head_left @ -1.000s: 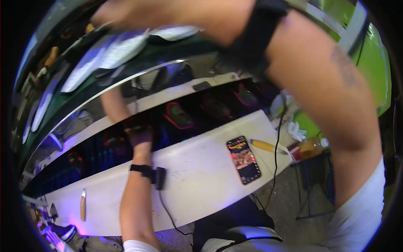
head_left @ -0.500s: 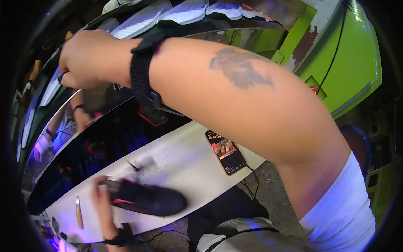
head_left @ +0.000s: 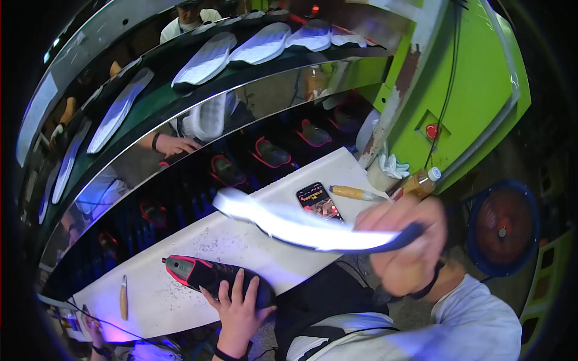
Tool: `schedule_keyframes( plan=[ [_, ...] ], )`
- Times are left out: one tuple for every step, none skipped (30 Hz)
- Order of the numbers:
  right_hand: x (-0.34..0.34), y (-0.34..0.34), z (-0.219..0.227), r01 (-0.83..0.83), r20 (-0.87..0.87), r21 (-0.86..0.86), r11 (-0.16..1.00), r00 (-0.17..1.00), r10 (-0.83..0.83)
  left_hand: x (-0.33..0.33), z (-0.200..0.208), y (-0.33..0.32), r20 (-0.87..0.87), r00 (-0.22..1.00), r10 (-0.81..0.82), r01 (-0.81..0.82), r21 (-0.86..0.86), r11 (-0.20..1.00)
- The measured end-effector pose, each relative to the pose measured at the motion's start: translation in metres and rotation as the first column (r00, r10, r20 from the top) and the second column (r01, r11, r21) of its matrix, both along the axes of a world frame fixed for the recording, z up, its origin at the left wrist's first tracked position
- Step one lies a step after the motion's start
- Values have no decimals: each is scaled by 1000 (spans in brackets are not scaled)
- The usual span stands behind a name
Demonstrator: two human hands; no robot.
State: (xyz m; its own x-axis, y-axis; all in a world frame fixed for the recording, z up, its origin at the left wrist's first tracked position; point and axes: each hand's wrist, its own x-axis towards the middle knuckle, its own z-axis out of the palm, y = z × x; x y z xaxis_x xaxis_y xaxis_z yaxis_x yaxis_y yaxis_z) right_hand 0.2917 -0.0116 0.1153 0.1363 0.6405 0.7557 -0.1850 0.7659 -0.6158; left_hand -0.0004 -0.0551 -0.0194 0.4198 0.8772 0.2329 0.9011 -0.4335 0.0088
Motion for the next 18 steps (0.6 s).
schedule_keyframes(
  plan=[
    [-5,-12,-13,27,-17,-60,998,999,-29,0,-1,12,-66,996,-58,64,88,994],
    [-7,-22,-29,84,111,-130,988,991,-70,-2,0,20,-132,985,-108,130,175,976],
    [2,-33,-34,117,338,-237,964,941,-31,-5,3,25,-139,982,-130,154,180,972],
    [6,-37,-46,67,357,-314,947,933,53,-7,7,34,-52,981,-189,196,229,953],
    [10,-38,-53,-30,386,-353,935,906,175,-10,13,42,33,967,-252,234,280,931],
    [13,-40,-58,-107,362,-431,896,889,280,-12,29,51,103,960,-261,208,361,909],
    [15,-42,-62,-191,326,-507,841,860,392,-14,51,54,216,946,-242,142,394,908],
    [16,-45,-62,-227,345,-499,836,833,432,-14,72,50,454,868,-200,25,362,932],
    [16,-46,-58,-263,372,-487,833,800,471,-11,88,48,667,730,-148,-85,305,949],
    [13,-45,-46,-326,314,-470,821,807,500,-10,86,45,804,577,-144,-140,270,953],
    [7,-42,-37,-328,306,-469,820,811,499,-10,84,41,908,398,-134,-187,223,957],
    [-3,-37,-29,-331,286,-408,851,839,463,1,85,34,929,350,-120,-230,209,950],
    [-11,-34,-24,-326,262,-348,879,867,425,17,87,29,951,287,-117,-199,178,964],
    [-19,-31,-21,-324,282,-337,884,861,423,22,81,24,960,274,-66,-126,104,987],
    [-22,-27,-19,-314,307,-323,893,858,413,31,74,23,965,261,-19,-45,32,998],
    [-28,-24,-19,-363,286,-343,866,838,465,44,69,21,929,365,-55,-53,80,995],
    [-27,-22,-20,-366,285,-343,865,837,467,58,59,17,951,281,-126,-127,166,978],
    [-23,-20,-22,-385,275,-410,827,812,515,58,65,19,873,474,-111,-92,174,980]
  ],
)
